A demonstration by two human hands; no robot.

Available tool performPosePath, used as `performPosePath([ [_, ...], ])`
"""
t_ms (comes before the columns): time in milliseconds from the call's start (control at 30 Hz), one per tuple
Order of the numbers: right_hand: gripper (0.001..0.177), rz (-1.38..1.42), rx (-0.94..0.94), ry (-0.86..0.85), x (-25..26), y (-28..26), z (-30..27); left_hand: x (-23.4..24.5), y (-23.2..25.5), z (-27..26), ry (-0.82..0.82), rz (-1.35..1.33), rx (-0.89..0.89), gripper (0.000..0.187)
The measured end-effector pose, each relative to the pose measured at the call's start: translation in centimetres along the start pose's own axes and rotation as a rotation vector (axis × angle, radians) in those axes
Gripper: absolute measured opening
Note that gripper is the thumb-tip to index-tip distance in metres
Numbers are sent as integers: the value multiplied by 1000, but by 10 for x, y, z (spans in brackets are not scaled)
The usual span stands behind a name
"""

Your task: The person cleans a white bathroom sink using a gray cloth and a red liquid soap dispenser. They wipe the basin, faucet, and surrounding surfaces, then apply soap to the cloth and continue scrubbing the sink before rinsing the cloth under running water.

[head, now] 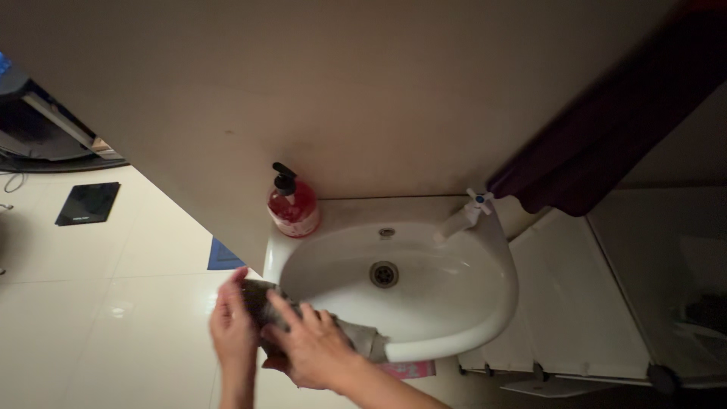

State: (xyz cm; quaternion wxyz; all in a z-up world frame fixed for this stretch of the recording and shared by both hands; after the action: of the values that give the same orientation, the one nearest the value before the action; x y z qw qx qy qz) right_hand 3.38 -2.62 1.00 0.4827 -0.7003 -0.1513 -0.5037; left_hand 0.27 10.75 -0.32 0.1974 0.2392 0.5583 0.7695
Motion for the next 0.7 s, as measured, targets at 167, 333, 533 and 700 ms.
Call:
performPosePath([
  [167,34,-196,218,56,-20,30,-47,-21,-26,-32,-185,141,171,34],
  [333,32,-333,422,177,11,104,-123,-107,19,-117,-584,354,-623,24],
  [533,40,-362,462,64,89,210,-188,-219,82,-205,-742,214,-773,89],
  [700,44,-385,17,-128,160,267,-201,-294,124,-196,-874,-182,-553,81],
])
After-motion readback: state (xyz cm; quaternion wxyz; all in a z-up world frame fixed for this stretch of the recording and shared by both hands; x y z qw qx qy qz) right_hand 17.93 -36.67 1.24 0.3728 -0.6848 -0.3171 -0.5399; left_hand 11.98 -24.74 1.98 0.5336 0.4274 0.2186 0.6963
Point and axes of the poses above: each hand's wrist, its own z-axis towards the middle knuckle, its own x-axis out of the back of the hand, y = z × x, the point moved 7 cm from there along z, towards the middle knuckle, and after that the axes turned 14 degrees about -x, right-handed, at the moved point
